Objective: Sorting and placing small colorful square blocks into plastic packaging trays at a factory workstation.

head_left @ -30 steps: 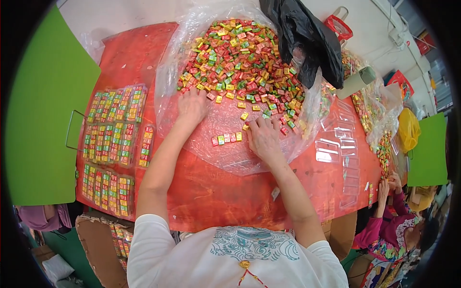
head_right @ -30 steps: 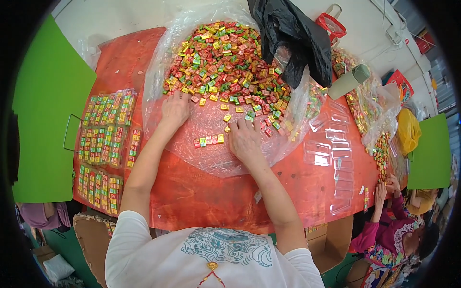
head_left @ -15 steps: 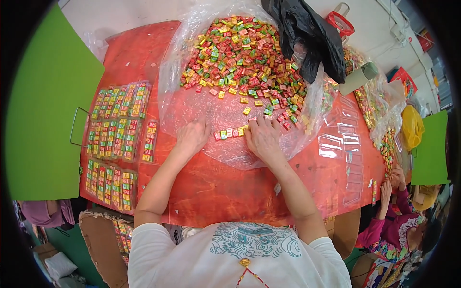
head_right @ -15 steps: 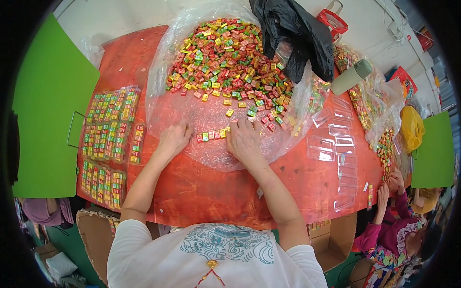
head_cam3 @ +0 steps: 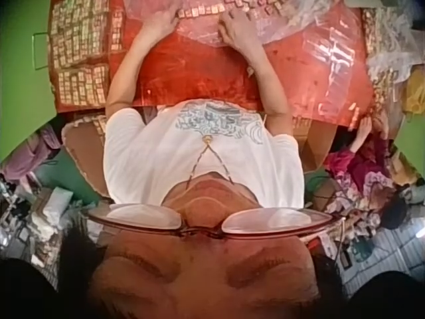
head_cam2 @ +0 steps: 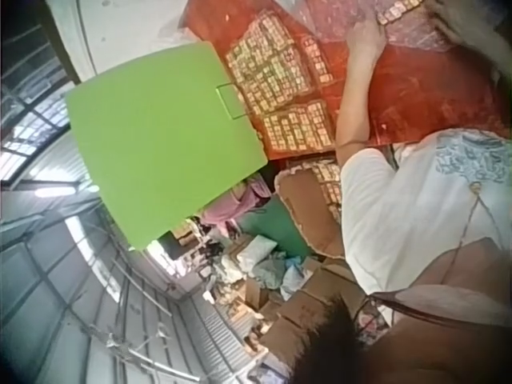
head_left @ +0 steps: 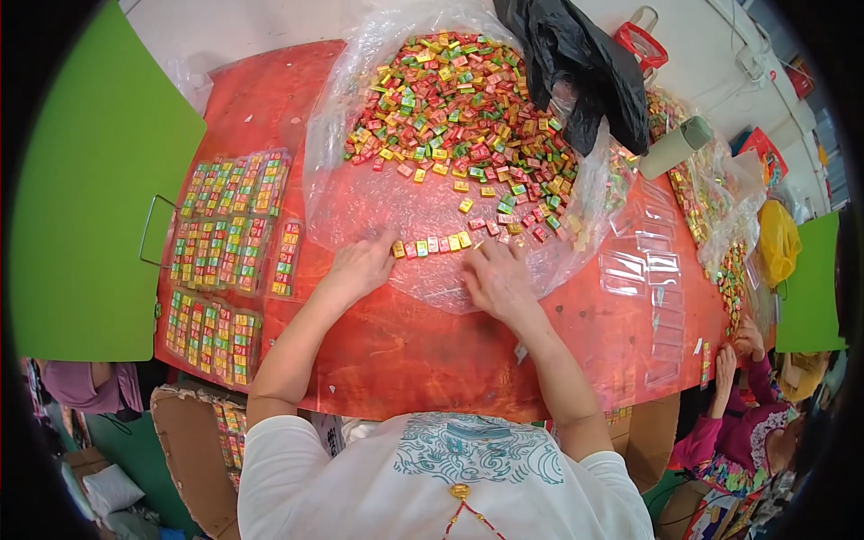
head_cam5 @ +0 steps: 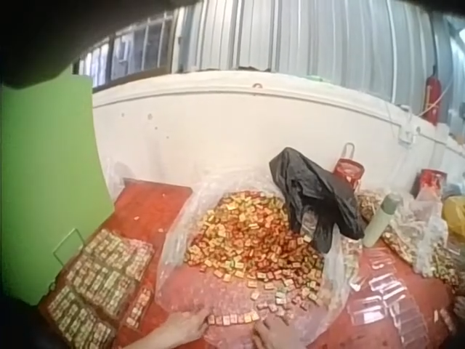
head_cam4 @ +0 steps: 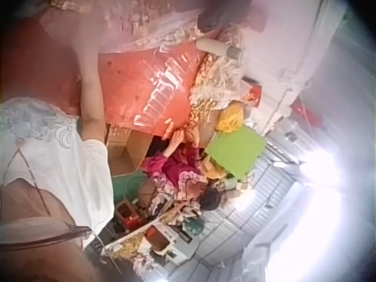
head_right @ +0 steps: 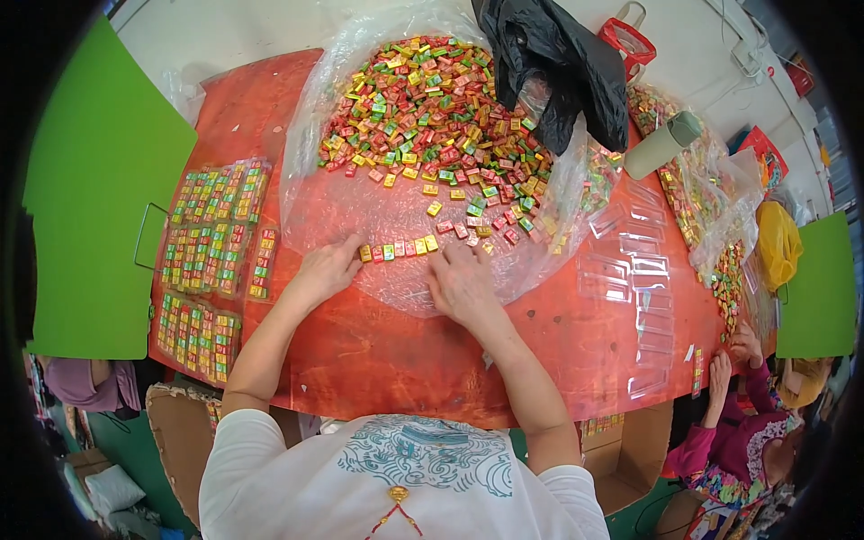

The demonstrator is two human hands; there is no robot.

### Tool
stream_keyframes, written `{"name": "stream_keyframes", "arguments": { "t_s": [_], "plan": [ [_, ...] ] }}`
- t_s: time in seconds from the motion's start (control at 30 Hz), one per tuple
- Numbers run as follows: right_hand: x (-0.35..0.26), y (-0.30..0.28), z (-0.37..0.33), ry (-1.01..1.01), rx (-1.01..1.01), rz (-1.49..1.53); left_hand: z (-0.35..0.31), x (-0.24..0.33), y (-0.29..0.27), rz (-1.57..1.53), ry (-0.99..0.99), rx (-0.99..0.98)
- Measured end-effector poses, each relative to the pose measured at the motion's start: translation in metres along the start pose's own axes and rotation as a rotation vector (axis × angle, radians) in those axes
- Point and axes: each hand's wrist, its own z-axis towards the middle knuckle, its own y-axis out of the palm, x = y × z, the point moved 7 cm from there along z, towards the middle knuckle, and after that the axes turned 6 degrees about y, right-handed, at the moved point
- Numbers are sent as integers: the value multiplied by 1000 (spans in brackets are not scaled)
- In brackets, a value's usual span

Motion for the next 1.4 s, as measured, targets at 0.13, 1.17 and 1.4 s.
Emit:
{"name": "stream_keyframes", "arguments": {
  "t_s": [0.13, 1.17, 1.4],
  "plan": [
    [-11, 15, -5, -29, -19, -63, 0, 4, 2, 62, -80, -38],
    [-5, -6, 0, -26, -133, 89, -18, 90, 14, -31, 148, 173],
    [21, -16, -22, 90, -82, 342, -36, 93, 18, -131, 169, 231]
  ]
}}
